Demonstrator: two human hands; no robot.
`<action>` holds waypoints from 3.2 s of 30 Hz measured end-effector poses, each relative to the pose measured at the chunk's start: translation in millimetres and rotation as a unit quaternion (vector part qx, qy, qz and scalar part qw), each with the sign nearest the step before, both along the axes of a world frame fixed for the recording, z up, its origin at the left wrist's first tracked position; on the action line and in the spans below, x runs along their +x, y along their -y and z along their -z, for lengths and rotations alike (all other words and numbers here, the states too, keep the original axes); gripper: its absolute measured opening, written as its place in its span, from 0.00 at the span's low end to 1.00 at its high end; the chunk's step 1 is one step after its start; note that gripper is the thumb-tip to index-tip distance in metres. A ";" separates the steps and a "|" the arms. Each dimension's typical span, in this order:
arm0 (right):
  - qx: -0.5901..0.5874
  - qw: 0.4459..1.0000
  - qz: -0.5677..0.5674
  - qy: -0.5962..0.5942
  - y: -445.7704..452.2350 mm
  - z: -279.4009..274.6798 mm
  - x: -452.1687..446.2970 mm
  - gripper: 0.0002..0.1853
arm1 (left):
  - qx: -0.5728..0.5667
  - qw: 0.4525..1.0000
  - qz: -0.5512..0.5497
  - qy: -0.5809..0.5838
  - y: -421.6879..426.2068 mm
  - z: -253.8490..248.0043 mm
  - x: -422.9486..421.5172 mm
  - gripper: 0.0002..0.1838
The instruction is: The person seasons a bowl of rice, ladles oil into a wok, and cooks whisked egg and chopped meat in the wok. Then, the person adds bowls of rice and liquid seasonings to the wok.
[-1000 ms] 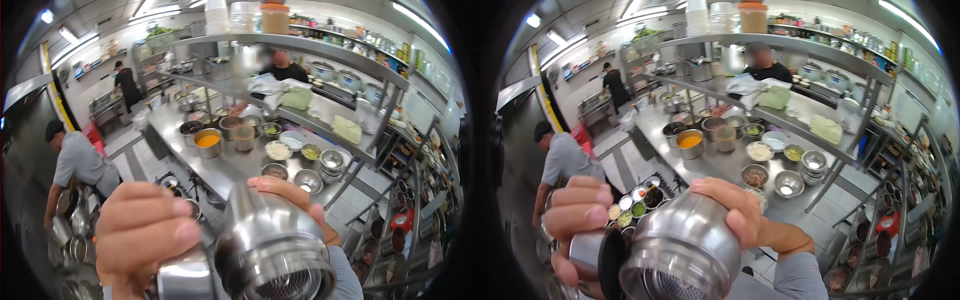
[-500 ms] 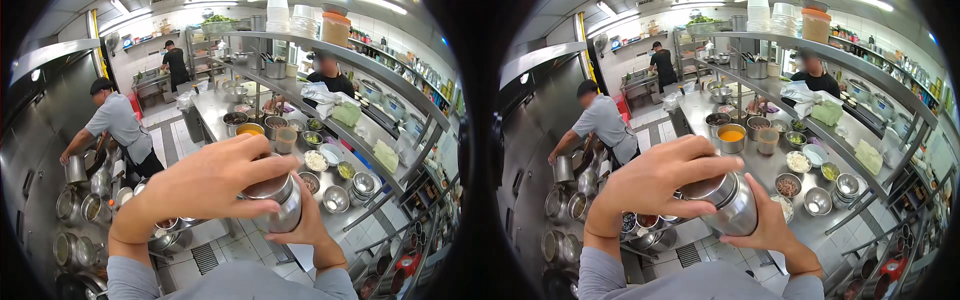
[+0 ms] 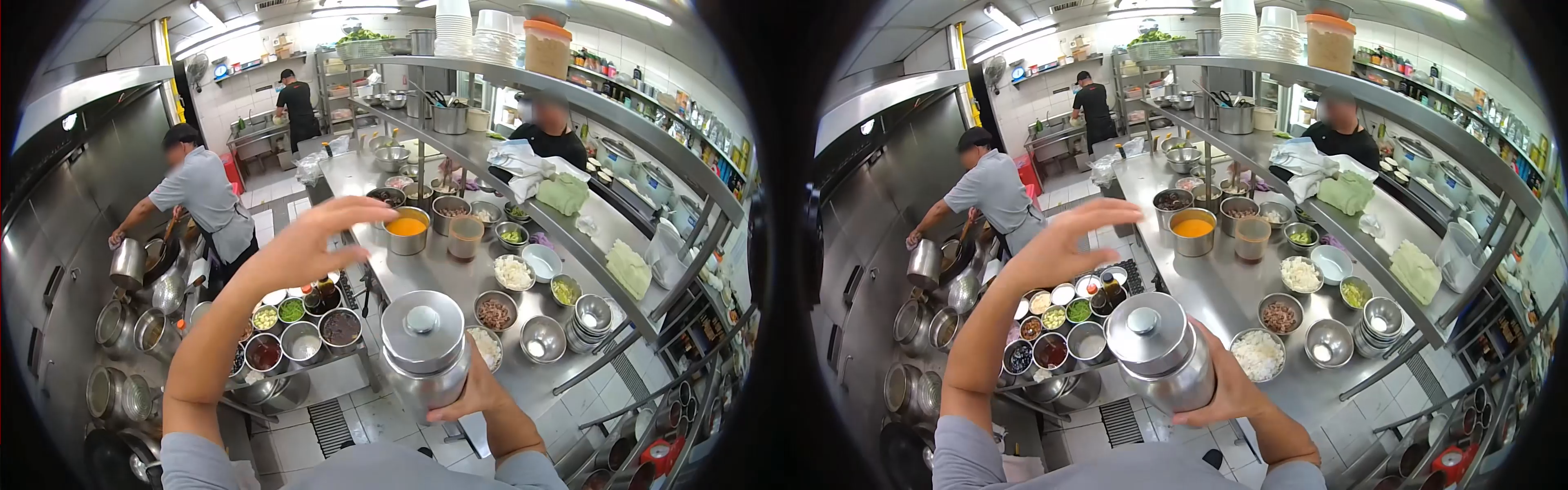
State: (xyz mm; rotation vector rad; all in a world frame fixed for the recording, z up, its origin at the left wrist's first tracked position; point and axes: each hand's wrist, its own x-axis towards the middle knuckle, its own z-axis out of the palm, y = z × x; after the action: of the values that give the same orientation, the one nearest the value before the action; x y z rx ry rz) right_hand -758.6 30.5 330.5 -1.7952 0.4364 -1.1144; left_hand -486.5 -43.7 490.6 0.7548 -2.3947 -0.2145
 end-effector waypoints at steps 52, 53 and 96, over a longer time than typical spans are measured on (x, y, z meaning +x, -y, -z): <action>0.370 0.861 0.322 -0.136 434.6 589.6 144.4 0.26 | 0.690 0.474 -0.545 0.053 -489.4 616.7 194.1 0.26; 0.362 0.866 0.310 -0.151 458.3 605.6 140.3 0.26 | 0.714 0.424 -0.557 -0.011 -469.2 605.1 180.8 0.25; 0.386 0.608 -0.604 -0.340 -255.5 212.1 717.3 0.16 | 0.103 0.285 -0.953 -0.011 -609.0 466.9 505.3 0.34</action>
State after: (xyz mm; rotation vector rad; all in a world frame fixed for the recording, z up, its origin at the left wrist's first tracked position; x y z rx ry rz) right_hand -41.4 286.0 118.4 -1.1353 0.0037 0.7056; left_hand 18.8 565.3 23.7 2.8065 0.0731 0.4944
